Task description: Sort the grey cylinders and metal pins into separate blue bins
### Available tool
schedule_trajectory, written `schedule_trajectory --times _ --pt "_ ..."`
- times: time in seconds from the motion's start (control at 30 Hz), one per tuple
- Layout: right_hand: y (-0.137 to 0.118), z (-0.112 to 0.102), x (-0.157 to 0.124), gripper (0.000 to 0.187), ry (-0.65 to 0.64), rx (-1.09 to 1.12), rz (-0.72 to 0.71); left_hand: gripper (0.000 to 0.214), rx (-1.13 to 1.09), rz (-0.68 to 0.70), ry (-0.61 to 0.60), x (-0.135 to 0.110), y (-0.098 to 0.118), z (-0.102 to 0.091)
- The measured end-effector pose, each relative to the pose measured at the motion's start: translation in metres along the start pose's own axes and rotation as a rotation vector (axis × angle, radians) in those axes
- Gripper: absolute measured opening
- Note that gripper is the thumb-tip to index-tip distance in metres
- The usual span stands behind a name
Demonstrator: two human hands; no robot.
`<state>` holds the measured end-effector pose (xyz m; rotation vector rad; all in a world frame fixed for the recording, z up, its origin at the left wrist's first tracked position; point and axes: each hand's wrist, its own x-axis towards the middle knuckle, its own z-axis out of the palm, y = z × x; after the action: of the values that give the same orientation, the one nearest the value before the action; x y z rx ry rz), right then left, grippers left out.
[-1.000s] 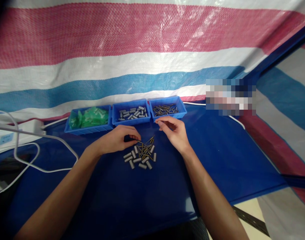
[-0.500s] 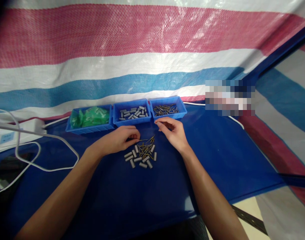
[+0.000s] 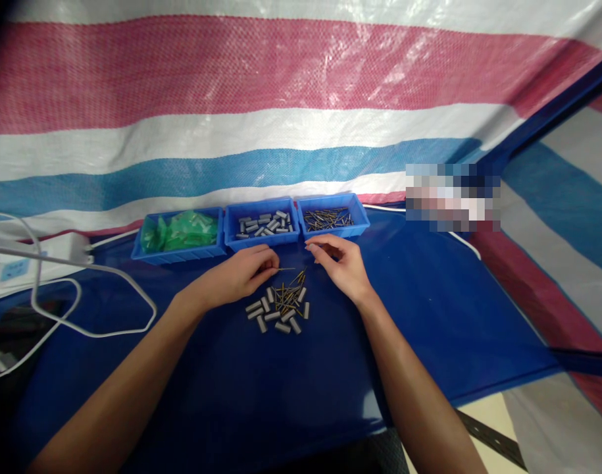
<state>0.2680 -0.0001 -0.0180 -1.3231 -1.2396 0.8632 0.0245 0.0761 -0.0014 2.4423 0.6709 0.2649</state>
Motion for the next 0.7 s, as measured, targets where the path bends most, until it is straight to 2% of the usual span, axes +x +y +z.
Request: schedule_trajectory --times 0.27,0.53,0.7 --pt "-0.004 0.001 -0.002 0.026 -0.065 0.004 0.036 0.021 -0.072 0.013 0.073 -0.001 0.005 -0.005" --pt "-0.005 0.0 -0.004 0.025 -0.124 0.018 0.045 0.036 -0.108 -0.046 0.161 0.005 0.017 -0.006" --pt "-0.006 -0.004 -0.004 0.033 -0.218 0.082 0.079 0.025 -0.308 -0.108 0.286 0.007 0.02 -0.006"
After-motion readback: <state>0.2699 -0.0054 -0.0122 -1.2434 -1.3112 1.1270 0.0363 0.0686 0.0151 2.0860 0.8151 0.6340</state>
